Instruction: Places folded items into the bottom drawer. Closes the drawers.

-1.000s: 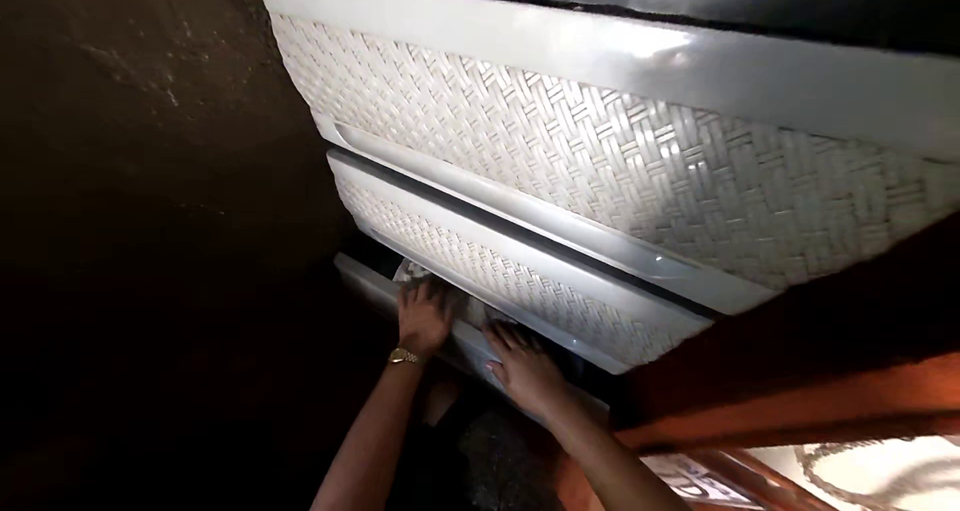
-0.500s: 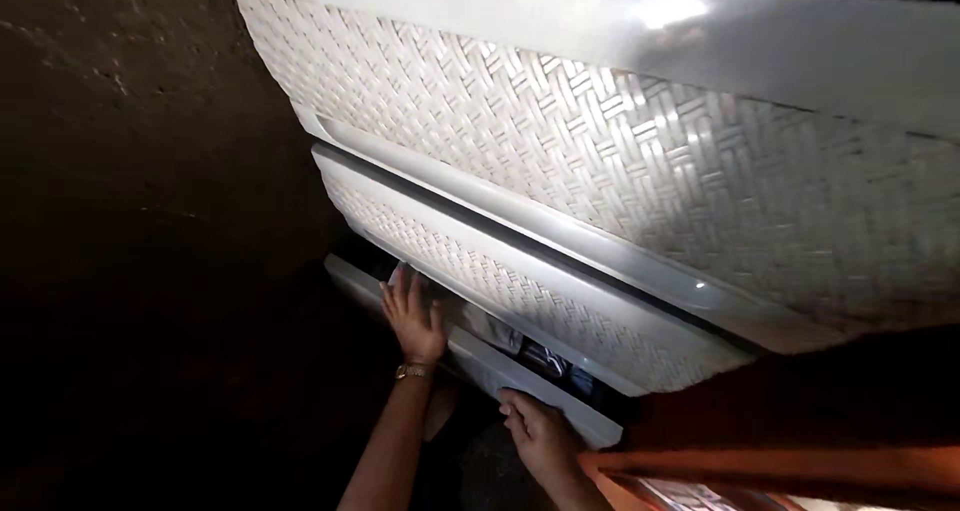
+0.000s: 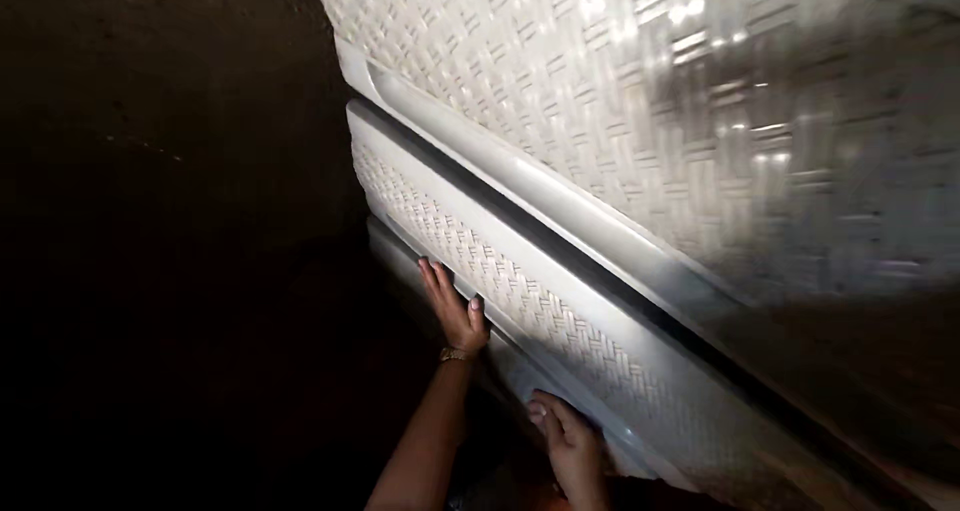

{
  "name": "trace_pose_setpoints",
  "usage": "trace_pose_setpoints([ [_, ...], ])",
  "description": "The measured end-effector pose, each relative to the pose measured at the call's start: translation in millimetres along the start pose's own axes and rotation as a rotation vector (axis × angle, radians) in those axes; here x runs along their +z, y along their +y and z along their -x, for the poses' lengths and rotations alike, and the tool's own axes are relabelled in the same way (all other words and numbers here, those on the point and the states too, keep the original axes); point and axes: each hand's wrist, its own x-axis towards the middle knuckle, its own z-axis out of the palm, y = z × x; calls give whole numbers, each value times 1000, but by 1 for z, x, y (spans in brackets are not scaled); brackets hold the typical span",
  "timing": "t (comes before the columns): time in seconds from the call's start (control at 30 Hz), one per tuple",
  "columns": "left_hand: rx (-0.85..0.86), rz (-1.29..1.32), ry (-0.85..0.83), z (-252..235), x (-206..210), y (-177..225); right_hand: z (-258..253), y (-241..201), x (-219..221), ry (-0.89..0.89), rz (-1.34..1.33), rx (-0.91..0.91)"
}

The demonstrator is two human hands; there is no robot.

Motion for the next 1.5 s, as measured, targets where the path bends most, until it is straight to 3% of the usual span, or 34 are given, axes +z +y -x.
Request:
trace_pose_setpoints([
  [0.2, -34, 33, 33, 5, 7, -7, 0, 9, 4, 31, 87, -70],
  [0.3, -61, 44, -85, -7, -10, 1, -3, 4, 1, -6, 81, -58],
  [0.43, -470, 155, -588, -32, -114, 29, -3, -2, -4, -78, 104, 22],
  [0.5, -678, 11, -770, -27, -183, 34, 0, -4, -5, -98, 99, 32],
  [0.57, -792, -221, -833, -10, -250, 37, -4, -7, -3, -99, 82, 22],
  [0.7, -902, -606, -758, 71, -356, 65, -1, -8, -4, -113, 18, 27],
  [0.87, -1137, -448, -371, 153, -392, 96, -4, -3, 0, -79, -29, -16],
  [0.93, -1209, -476, -308, 158, -397, 97, -3, -2, -1, -87, -35, -19],
  [1.07, -1278, -498, -346, 135, -402, 95, -4, -9, -1, -76, -63, 34],
  [1.23, -1377, -261, -286, 118, -405, 90, -6, -15, -3, -111, -54, 100],
  [1.37, -1426, 91, -114, 106, -400, 108, 16, -36, 9, -395, -5, 109],
  [1.5, -1455, 376, 4, 99, -399, 121, 71, -66, 54, -870, 95, -111],
])
